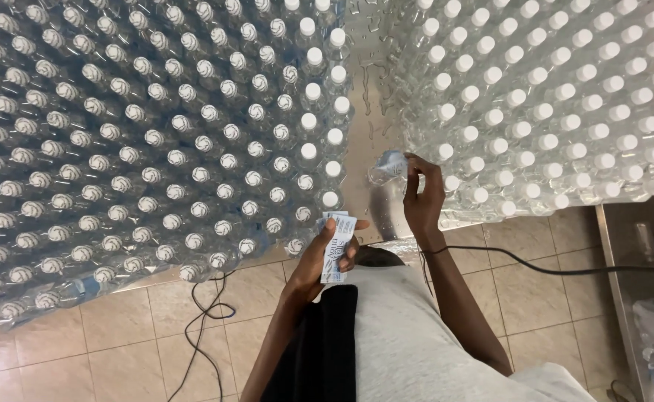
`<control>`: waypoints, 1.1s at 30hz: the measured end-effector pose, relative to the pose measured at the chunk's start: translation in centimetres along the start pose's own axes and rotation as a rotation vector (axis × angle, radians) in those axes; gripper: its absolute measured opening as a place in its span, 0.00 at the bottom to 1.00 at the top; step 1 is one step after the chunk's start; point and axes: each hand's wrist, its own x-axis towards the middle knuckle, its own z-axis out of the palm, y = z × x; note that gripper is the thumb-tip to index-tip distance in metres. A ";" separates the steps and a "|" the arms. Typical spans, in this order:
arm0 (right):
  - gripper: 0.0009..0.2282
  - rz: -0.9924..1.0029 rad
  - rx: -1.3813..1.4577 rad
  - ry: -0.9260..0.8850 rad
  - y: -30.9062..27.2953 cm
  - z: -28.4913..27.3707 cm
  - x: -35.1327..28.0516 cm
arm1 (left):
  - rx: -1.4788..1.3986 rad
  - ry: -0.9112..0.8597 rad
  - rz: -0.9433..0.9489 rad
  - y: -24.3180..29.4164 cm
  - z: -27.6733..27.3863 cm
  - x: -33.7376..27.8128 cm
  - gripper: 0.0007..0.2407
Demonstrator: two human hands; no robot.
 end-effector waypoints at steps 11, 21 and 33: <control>0.12 0.018 0.057 -0.074 -0.2 0.7 -0.9 | -0.012 -0.005 -0.038 -0.5 0.2 0.4 0.37; 0.41 0.298 0.213 -0.122 3.4 3.6 -2.8 | 0.000 0.065 -0.015 0.1 0.5 -0.4 0.37; 0.42 0.570 -0.004 -0.297 10.5 7.6 -7.4 | -0.071 0.134 0.019 0.8 1.5 -2.4 0.29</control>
